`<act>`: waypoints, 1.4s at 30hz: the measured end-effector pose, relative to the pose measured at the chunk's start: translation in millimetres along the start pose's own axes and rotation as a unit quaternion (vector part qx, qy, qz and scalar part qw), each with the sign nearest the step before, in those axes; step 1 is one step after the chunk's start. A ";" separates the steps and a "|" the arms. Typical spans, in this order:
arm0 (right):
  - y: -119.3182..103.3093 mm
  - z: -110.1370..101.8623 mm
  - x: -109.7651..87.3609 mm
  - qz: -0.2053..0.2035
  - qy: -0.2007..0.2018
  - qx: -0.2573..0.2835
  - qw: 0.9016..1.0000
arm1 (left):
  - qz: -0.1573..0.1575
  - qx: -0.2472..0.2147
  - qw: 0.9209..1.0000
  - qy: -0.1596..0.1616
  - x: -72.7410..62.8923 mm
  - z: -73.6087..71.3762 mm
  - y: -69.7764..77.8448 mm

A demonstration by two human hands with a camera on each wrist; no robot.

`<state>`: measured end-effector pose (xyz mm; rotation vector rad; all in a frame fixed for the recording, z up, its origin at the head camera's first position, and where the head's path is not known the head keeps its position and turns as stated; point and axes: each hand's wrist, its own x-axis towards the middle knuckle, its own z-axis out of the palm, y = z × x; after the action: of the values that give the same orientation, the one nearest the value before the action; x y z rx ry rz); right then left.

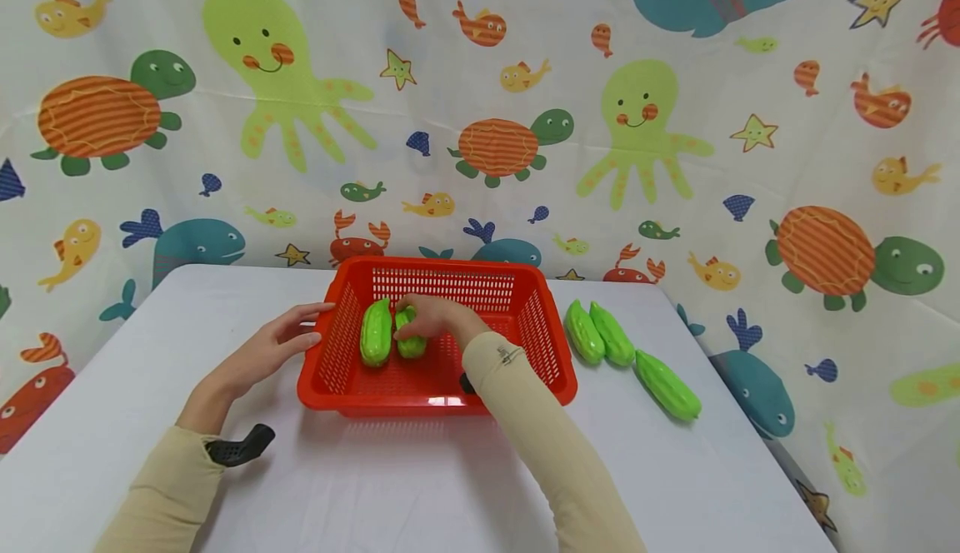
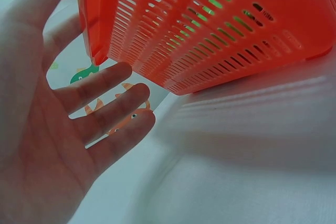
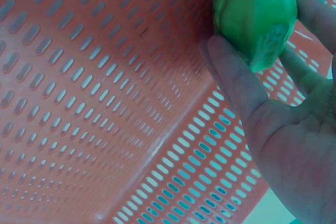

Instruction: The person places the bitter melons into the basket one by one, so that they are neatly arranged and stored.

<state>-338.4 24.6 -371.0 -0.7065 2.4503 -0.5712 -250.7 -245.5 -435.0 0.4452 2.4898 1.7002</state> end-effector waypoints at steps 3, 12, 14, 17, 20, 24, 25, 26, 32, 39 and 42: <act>0.0 0.4 0.1 -0.002 -0.006 0.004 1.000 | -0.001 0.000 1.000 0.000 -0.1 0.3 0.1; -1.5 0.7 -1.1 -0.003 -0.020 0.007 1.000 | 0.003 -0.001 1.000 0.001 -0.9 0.0 -0.1; -0.9 0.9 -0.9 -0.004 -0.021 0.007 1.000 | 0.004 -0.001 1.000 0.001 -0.8 -0.1 -0.1; -0.1 1.2 -0.2 -0.007 -0.025 0.014 1.000 | 0.003 0.001 1.000 0.001 -0.4 -0.3 -0.1; 0.9 0.9 -0.1 -0.003 -0.026 0.032 0.999 | 0.003 0.002 1.000 0.002 0.0 -0.5 -0.1; 2.3 0.0 -0.4 0.005 -0.026 0.053 0.998 | 0.004 0.000 1.000 0.000 0.5 -0.7 -1.5; 2.6 -0.6 -0.9 0.007 -0.025 0.056 0.998 | 0.003 0.000 1.000 0.000 0.6 -0.6 -1.9; 2.4 -1.4 -1.8 0.007 -0.024 0.057 0.998 | 0.002 -0.001 1.000 -0.001 0.6 -0.6 -2.1; 1.1 -12.3 -13.7 0.015 0.011 0.029 0.999 | 0.001 -0.002 1.000 -0.001 0.7 0.4 -2.4; -2.9 -32.4 -40.3 0.018 0.070 -0.035 0.997 | 0.003 -0.003 1.000 -0.004 1.0 0.7 -2.7; -2.7 -41.6 -54.4 0.009 0.090 -0.043 0.995 | 0.002 -0.004 1.000 -0.002 1.0 0.3 -2.5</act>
<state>-322.1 64.4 -317.7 -0.6921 2.6601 -0.5456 -252.1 -245.8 -437.4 0.4529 2.4804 1.7069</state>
